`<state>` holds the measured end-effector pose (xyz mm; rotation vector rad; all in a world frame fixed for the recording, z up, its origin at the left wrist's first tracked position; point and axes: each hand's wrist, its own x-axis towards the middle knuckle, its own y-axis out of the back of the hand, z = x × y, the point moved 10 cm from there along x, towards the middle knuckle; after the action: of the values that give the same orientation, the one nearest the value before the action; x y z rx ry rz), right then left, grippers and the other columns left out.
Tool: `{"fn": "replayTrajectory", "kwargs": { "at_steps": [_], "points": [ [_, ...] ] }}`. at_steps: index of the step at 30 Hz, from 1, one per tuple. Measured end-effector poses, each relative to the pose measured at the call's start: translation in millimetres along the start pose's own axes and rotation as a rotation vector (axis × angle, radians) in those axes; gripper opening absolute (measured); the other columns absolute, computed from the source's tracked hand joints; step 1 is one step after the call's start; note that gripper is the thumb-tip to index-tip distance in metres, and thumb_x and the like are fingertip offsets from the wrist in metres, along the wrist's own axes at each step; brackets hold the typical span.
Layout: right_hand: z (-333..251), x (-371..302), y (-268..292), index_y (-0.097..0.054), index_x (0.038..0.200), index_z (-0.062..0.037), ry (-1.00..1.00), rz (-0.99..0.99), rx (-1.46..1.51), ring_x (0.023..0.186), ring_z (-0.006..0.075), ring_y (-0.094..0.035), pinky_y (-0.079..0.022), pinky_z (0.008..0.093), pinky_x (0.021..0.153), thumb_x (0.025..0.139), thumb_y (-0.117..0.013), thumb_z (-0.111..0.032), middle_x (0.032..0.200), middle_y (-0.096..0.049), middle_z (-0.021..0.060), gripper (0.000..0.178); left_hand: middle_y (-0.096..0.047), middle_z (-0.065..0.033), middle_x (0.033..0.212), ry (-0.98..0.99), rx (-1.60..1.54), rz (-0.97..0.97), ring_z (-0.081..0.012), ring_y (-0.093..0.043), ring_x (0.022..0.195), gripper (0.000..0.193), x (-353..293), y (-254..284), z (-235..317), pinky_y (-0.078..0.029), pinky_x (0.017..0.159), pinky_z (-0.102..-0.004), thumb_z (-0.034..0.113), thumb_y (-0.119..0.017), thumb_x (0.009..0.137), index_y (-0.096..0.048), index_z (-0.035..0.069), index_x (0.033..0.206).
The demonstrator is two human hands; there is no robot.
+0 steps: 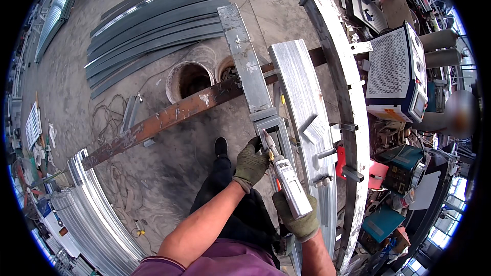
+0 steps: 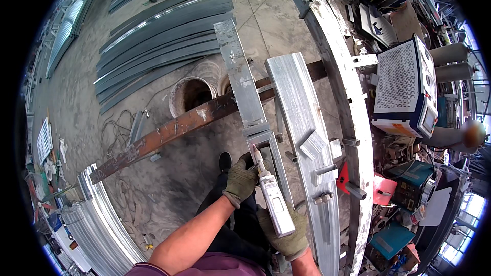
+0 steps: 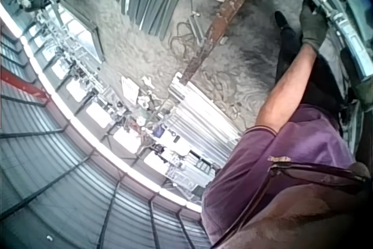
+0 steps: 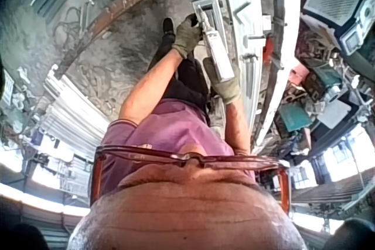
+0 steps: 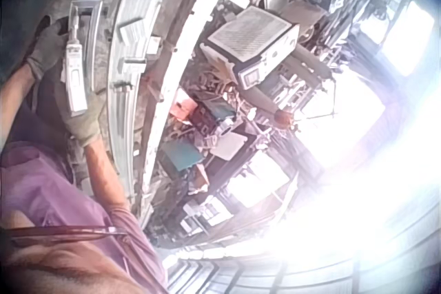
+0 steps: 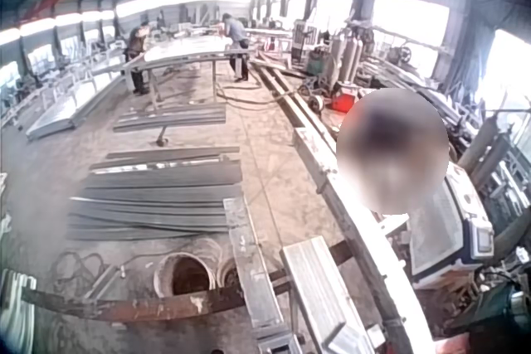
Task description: The person welds metal frame components using a handheld welding torch, repeatedly aligning and joining metal pieces on a workbench. The person also uses a hammer to adjust alignment between welds.
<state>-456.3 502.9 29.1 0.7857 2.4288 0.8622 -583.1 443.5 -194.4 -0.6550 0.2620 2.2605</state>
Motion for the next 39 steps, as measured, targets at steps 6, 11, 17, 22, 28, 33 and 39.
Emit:
{"fn": "replayTrajectory", "kwargs": {
  "at_steps": [6, 11, 17, 22, 28, 33, 39],
  "points": [
    [2.5, -0.3, -4.2, -0.073, 0.107, -0.0083, -0.053, -0.039, 0.021, 0.068, 0.0348, -0.072, -0.054, 0.0465, 0.058, 0.092, -0.083, -0.023, 0.085, -0.072, 0.012, 0.023, -0.077, -0.0036, 0.105, 0.024, 0.025, -0.02, -0.0099, -0.072, 0.089, 0.039, -0.7, -1.2, 5.0, -0.061, 0.076, -0.0306, 0.019, -0.08, 0.101, -0.066, 0.004, 0.133],
    [-7.7, -1.4, -4.3, -0.074, 0.108, -0.009, 0.08, 0.001, -0.028, 0.069, 0.0349, -0.07, -0.053, 0.0454, 0.056, 0.091, -0.082, -0.022, 0.083, -0.07, 0.0113, 0.023, -0.076, -0.004, 0.109, 0.053, -0.172, -0.046, -0.0099, -0.07, 0.095, 0.041, 0.0, -3.9, -5.9, -0.06, 0.08, -0.0299, 0.02, -0.083, 0.098, -0.067, 0.004, 0.133],
    [-6.4, -9.6, -8.0, -0.075, 0.109, -0.009, 0.009, -0.034, -0.023, 0.074, 0.0346, -0.071, -0.055, 0.0455, 0.063, 0.089, -0.083, -0.02, 0.086, -0.07, 0.0114, 0.024, -0.077, -0.0051, 0.115, -0.011, -0.031, 0.01, -0.0128, -0.071, 0.099, 0.044, -1.2, 1.5, 2.7, -0.059, 0.086, -0.0315, 0.019, -0.081, 0.099, -0.067, 0.003, 0.137],
    [-6.0, -9.0, 1.4, -0.075, 0.106, -0.0074, 0.034, 0.036, -0.082, 0.07, 0.0333, -0.07, -0.055, 0.0442, 0.058, 0.088, -0.083, -0.017, 0.089, -0.073, 0.0119, 0.022, -0.075, -0.0184, 0.133, 0.038, 0.017, -0.017, -0.0293, -0.07, 0.128, 0.054, -6.1, 1.0, 27.5, -0.055, 0.107, -0.0394, 0.021, -0.078, 0.095, -0.064, 0.001, 0.144],
    [7.6, -12.9, -5.6, -0.075, 0.105, -0.008, -0.118, -0.007, 0.074, 0.068, 0.0328, -0.069, -0.054, 0.0444, 0.057, 0.091, -0.083, -0.019, 0.087, -0.071, 0.0109, 0.02, -0.078, -0.0092, 0.122, -0.054, 0.054, -0.009, -0.0155, -0.073, 0.107, 0.045, -3.6, 1.3, 21.6, -0.06, 0.091, -0.0331, 0.015, -0.076, 0.102, -0.064, 0.002, 0.143],
    [3.4, -10.1, -9.3, -0.075, 0.105, -0.0083, -0.063, -0.013, 0.027, 0.068, 0.0338, -0.069, -0.053, 0.0452, 0.057, 0.091, -0.083, -0.019, 0.084, -0.07, 0.0112, 0.02, -0.077, -0.007, 0.117, -0.023, 0.001, -0.035, -0.0122, -0.073, 0.098, 0.046, 1.2, -2.4, 0.9, -0.062, 0.082, -0.0312, 0.013, -0.077, 0.101, -0.063, 0.002, 0.143],
    [4.3, -8.9, -10.8, -0.075, 0.105, -0.0083, -0.062, -0.005, 0.028, 0.068, 0.035, -0.069, -0.053, 0.0462, 0.057, 0.091, -0.083, -0.02, 0.084, -0.069, 0.0122, 0.02, -0.075, -0.0044, 0.11, 0.027, -0.086, -0.044, -0.0097, -0.071, 0.091, 0.044, 1.4, -5.6, -2.9, -0.061, 0.075, -0.0291, 0.012, -0.078, 0.101, -0.062, 0.002, 0.141]
  ]
}}
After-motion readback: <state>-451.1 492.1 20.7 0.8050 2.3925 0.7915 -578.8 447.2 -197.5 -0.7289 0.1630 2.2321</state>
